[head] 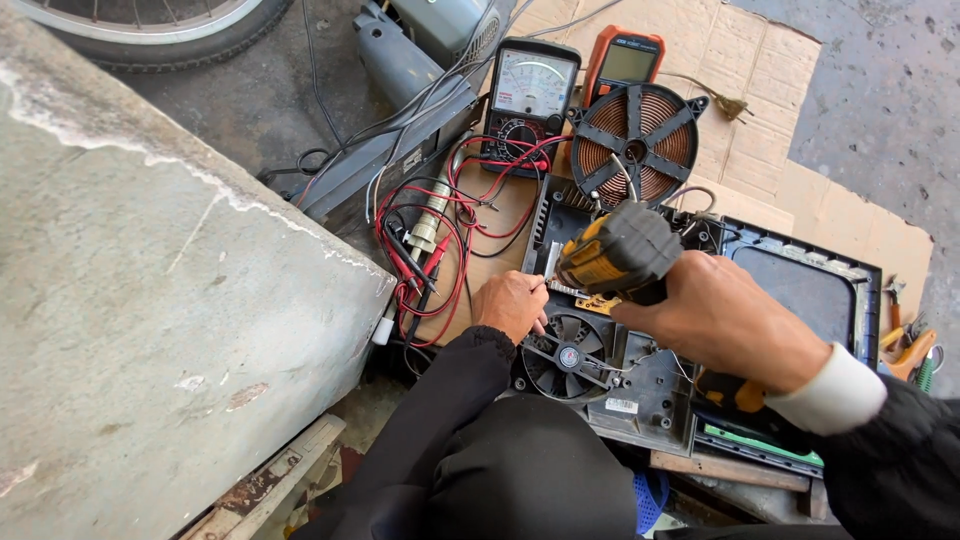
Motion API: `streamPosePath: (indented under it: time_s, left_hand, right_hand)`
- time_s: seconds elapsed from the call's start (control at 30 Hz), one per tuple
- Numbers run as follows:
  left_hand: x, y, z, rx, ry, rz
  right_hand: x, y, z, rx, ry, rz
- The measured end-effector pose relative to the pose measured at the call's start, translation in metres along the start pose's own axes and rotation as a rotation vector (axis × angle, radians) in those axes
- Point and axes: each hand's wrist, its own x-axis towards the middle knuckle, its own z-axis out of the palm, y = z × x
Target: The person opens a microwave oven, removes the cover, and uses a power drill to unscrew and remove a heatsink from the circuit board. They then reattach the fan assembly and connect wires to a multimeter to test the components.
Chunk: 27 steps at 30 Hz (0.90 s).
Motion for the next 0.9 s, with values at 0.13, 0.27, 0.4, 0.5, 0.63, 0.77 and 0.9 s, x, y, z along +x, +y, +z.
streamPosePath:
  time_s: [0.13, 0.27, 0.4, 0.5, 0.63, 0.77, 0.9]
  left_hand:
    - [0.001, 0.000, -0.002, 0.014, -0.032, -0.016]
    - [0.006, -0.005, 0.000, 0.048, -0.042, -0.004]
    - [0.018, -0.021, 0.020, 0.055, -0.044, 0.005]
    - [0.013, -0.014, 0.013, 0.058, -0.031, 0.011]
    - [0.011, -0.011, 0.011, 0.051, -0.031, -0.017]
    - [0.012, -0.012, 0.010, 0.037, -0.049, -0.017]
    - [0.016, -0.017, 0.013, 0.019, -0.049, -0.027]
  right_hand:
    - [0.001, -0.011, -0.005, 0.275, -0.133, -0.048]
    - [-0.004, -0.014, -0.013, 0.418, -0.128, -0.043]
    - [-0.006, -0.008, -0.009, 0.462, -0.135, -0.046]
    - [-0.005, -0.008, -0.007, 0.459, -0.136, -0.074]
    - [-0.007, -0.011, -0.009, 0.430, -0.155, -0.049]
    - [-0.005, -0.006, -0.008, 0.415, -0.160, -0.036]
    - [0.006, 0.001, -0.002, 0.415, -0.169, -0.049]
